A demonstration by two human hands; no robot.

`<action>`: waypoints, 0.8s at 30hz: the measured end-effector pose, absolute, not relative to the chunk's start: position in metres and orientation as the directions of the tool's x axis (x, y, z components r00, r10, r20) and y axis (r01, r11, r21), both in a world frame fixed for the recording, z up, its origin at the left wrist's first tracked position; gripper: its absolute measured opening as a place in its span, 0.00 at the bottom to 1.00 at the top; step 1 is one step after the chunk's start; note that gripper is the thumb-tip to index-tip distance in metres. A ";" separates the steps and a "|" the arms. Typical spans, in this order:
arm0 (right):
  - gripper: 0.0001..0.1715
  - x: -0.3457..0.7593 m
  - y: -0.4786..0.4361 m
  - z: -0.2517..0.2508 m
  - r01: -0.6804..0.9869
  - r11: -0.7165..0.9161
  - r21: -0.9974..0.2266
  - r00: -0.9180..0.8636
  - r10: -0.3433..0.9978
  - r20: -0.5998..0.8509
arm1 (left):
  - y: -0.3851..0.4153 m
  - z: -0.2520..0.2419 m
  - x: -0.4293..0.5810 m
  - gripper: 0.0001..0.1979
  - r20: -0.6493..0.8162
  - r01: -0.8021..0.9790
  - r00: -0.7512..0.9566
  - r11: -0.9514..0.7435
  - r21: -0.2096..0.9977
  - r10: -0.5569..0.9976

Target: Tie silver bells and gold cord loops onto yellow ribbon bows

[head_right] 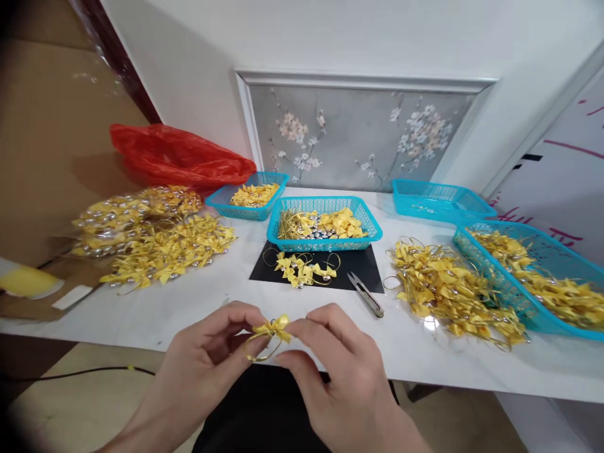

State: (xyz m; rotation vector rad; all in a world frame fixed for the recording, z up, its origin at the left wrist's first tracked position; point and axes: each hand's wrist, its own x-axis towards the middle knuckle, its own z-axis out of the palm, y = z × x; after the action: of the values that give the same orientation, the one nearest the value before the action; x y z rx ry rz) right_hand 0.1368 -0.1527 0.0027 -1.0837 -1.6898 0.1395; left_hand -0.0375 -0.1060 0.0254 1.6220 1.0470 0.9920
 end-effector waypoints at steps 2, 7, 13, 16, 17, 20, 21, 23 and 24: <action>0.07 0.134 -0.151 0.005 0.632 0.606 -0.483 -0.058 0.658 0.750 | -0.107 0.025 -0.037 0.06 0.183 0.203 0.317 -0.255 0.945 0.931; 0.11 0.129 -0.143 0.004 0.690 0.590 -0.420 -0.098 0.651 0.752 | -0.108 0.023 -0.038 0.09 0.275 0.245 0.383 -0.384 0.890 0.882; 0.12 0.124 -0.130 0.002 0.583 0.612 -0.534 -0.048 0.683 0.729 | -0.102 0.027 -0.040 0.07 0.117 0.235 0.471 -0.253 0.939 0.874; 0.08 0.128 -0.126 0.001 0.513 0.519 -0.684 0.004 0.795 0.606 | -0.098 0.026 -0.046 0.05 -0.036 0.130 0.502 -0.035 0.991 0.864; 0.06 0.131 -0.126 0.001 0.488 0.458 -0.743 0.018 0.846 0.533 | -0.097 0.025 -0.048 0.04 -0.080 0.093 0.498 0.038 0.995 0.863; 0.10 0.139 -0.129 -0.001 0.380 0.252 -0.890 0.006 0.962 0.274 | -0.095 0.020 -0.052 0.05 -0.147 0.004 0.468 0.164 0.986 0.872; 0.11 0.140 -0.132 -0.002 0.342 0.195 -0.919 -0.024 0.980 0.198 | -0.095 0.019 -0.052 0.05 -0.150 -0.012 0.465 0.175 0.984 0.873; 0.10 0.140 -0.136 -0.005 0.271 0.112 -0.956 -0.102 0.991 0.088 | -0.095 0.018 -0.051 0.06 -0.139 -0.033 0.450 0.172 0.985 0.882; 0.08 0.139 -0.137 -0.007 0.242 0.086 -0.966 -0.132 0.990 0.055 | -0.095 0.017 -0.049 0.08 -0.128 -0.043 0.437 0.163 0.986 0.890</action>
State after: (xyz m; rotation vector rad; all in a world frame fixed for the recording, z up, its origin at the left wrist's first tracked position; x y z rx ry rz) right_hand 0.1394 -0.1372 -0.0065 -1.2743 -1.5195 1.1177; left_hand -0.0491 -0.0948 0.0172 1.2238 0.8908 0.8099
